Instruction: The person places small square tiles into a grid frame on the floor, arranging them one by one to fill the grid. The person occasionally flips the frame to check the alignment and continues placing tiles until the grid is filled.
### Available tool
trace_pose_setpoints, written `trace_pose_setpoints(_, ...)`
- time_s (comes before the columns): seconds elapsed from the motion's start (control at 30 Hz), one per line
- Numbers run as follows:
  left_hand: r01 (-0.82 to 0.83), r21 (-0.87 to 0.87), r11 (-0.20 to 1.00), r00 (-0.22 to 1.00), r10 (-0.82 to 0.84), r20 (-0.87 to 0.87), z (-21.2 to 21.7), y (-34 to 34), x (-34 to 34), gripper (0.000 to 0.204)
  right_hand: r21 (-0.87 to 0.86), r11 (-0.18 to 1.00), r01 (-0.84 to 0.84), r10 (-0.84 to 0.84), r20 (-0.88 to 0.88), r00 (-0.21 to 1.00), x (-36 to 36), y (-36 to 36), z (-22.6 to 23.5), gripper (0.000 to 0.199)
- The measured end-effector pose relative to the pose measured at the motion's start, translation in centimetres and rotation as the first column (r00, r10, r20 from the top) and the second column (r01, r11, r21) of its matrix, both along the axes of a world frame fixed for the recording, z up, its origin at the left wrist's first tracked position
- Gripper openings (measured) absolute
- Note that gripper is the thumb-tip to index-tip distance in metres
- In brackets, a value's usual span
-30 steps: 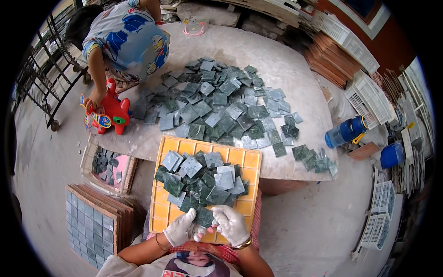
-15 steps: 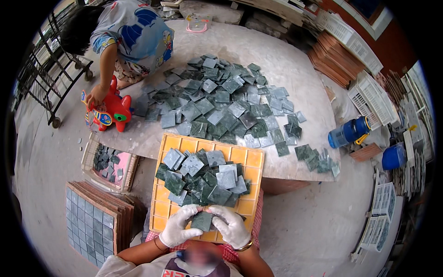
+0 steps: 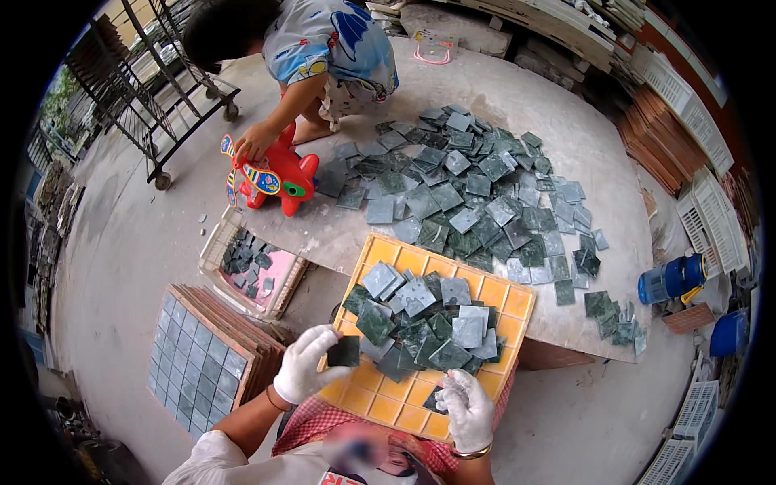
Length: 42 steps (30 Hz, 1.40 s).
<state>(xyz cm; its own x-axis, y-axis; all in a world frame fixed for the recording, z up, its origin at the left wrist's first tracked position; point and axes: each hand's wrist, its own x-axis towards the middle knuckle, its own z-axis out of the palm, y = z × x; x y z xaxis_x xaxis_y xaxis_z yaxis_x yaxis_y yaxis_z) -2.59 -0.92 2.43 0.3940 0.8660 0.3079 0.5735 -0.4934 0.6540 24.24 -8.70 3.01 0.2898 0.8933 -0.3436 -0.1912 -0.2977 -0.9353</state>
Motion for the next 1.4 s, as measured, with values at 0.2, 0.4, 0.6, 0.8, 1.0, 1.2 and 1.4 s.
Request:
trace_pose_setpoints(0.2, -0.635, 0.371, 0.678, 0.549, 0.733, -0.400, -2.0, 7.8, -17.1, 0.083, -0.001, 0.989, 0.148, -0.148, 0.092, 0.985, 4.1, -0.6, 0.3, 0.019)
trace_pose_setpoints(0.4, -0.221, 0.181, 0.958, 0.967, 0.239, -0.084, -0.1, 4.5, -4.8, 0.054, 0.020, 0.977, -0.213, 0.090, 0.865, 0.493, 6.6, -3.4, -0.9, 0.033)
trace_pose_setpoints(0.6, 0.301, 0.052, 0.952, 0.923, -0.277, -0.269, -1.2, 0.6, 5.5, 0.053, -0.206, 0.946, -0.251, 0.278, 0.914, 0.297, 4.7, -4.8, -1.2, 0.062)
trace_pose_setpoints(0.8, 0.329, 0.088, 0.940, 0.876, -0.270, -0.399, -2.3, 0.9, 5.9, 0.064, -0.176, 0.941, -0.288, 0.277, 0.891, 0.360, 4.5, -4.4, -1.7, 0.057)
trace_pose_setpoints(1.0, 0.375, 0.099, 0.922, 0.880, -0.320, -0.350, -2.3, 1.1, 5.9, 0.068, -0.421, 0.804, -0.419, 0.533, 0.823, 0.197, 6.9, -7.5, -0.3, 0.053)
trace_pose_setpoints(1.2, 0.311, 0.064, 0.948, 0.913, -0.279, -0.299, -1.7, 0.3, 5.7, 0.075, -0.291, 0.861, -0.417, 0.397, 0.897, 0.195, 6.8, -9.1, -1.4, 0.050)
trace_pose_setpoints(1.4, 0.251, -0.057, 0.966, 0.930, -0.258, -0.262, -0.9, -1.5, 2.7, 0.060, -0.305, 0.896, -0.324, 0.368, 0.917, 0.154, 4.4, -9.5, -2.4, 0.050)
